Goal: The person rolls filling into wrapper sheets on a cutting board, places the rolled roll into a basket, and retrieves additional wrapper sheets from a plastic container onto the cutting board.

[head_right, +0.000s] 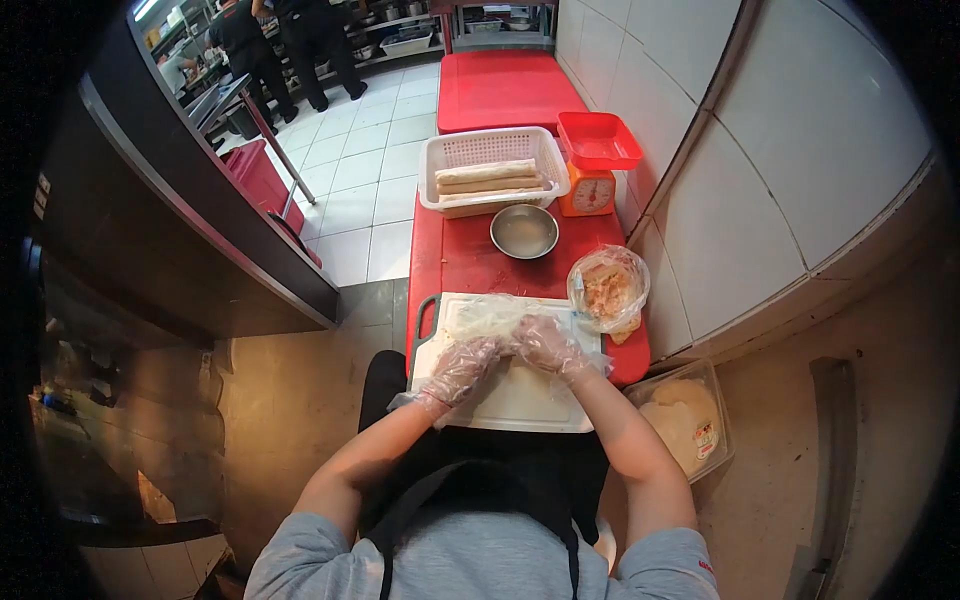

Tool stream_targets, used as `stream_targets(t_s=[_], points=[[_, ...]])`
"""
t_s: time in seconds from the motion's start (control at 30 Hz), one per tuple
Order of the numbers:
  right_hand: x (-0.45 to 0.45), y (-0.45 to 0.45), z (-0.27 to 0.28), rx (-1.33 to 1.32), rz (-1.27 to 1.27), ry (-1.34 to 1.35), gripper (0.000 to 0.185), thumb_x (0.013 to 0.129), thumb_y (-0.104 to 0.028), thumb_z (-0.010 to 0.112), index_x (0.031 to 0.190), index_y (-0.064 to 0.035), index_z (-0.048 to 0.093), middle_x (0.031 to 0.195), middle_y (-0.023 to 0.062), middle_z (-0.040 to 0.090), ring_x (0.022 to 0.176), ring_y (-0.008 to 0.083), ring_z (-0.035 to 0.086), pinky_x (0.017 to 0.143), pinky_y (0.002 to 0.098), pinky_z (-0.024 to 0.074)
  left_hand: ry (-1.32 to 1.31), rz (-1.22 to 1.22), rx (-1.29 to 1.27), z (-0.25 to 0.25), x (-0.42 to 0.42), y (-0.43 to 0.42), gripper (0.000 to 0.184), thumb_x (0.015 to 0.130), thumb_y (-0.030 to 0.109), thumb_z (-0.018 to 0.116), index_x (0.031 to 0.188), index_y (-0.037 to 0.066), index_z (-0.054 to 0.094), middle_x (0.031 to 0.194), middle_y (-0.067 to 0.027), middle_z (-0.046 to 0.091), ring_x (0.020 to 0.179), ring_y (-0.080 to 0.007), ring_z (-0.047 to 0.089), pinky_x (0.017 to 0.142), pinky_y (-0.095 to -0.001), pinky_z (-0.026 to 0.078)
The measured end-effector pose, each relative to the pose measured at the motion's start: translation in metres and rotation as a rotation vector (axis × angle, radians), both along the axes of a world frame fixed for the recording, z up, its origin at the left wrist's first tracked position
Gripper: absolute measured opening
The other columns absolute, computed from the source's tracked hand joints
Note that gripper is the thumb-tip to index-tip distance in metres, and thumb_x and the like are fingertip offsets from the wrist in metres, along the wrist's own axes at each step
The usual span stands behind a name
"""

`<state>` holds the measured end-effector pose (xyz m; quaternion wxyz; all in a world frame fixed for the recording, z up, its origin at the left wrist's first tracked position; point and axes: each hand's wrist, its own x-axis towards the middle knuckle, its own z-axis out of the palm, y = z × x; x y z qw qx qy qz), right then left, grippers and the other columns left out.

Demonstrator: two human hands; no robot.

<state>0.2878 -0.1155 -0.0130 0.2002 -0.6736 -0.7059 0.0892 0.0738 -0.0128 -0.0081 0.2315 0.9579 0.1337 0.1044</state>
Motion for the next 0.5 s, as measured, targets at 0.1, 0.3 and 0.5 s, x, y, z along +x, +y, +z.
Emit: stream_targets(t_s=[0.1, 0.3, 0.5], points=[[-0.009, -0.02, 0.008, -0.138, -0.055, 0.03, 0.022, 0.084, -0.028, 0.068, 0.093, -0.0079, 0.07, 0.093, 0.0165, 0.063, 0.093, 0.0348, 0.063, 0.083, 0.0465, 0.0512, -0.042, -0.031, -0.03, -0.003, 0.002, 0.002, 0.033, 0.094, 0.024, 0.058, 0.122, 0.006, 0.06, 0.11, -0.0188, 0.066, 0.102, -0.038, 0.062, 0.089, -0.0469, 0.049], [-0.029, -0.031, 0.025, -0.102, -0.089, -0.077, 0.029, 0.079, -0.031, 0.074, 0.095, -0.0069, 0.07, 0.093, 0.0155, 0.064, 0.095, 0.0352, 0.062, 0.086, 0.0454, 0.0506, -0.027, -0.065, -0.011, -0.005, 0.012, 0.001, 0.024, 0.089, 0.027, 0.067, 0.102, 0.008, 0.067, 0.098, -0.0181, 0.064, 0.094, -0.0385, 0.061, 0.082, -0.048, 0.048], [-0.033, -0.036, 0.028, -0.049, -0.057, 0.072, 0.027, 0.082, -0.031, 0.072, 0.096, -0.008, 0.069, 0.093, 0.0168, 0.065, 0.093, 0.0357, 0.063, 0.086, 0.0463, 0.051, 0.057, -0.115, -0.045, -0.011, 0.01, -0.001, 0.023, 0.085, 0.026, 0.066, 0.098, 0.007, 0.065, 0.098, -0.0208, 0.062, 0.095, -0.0387, 0.061, 0.084, -0.0481, 0.049]])
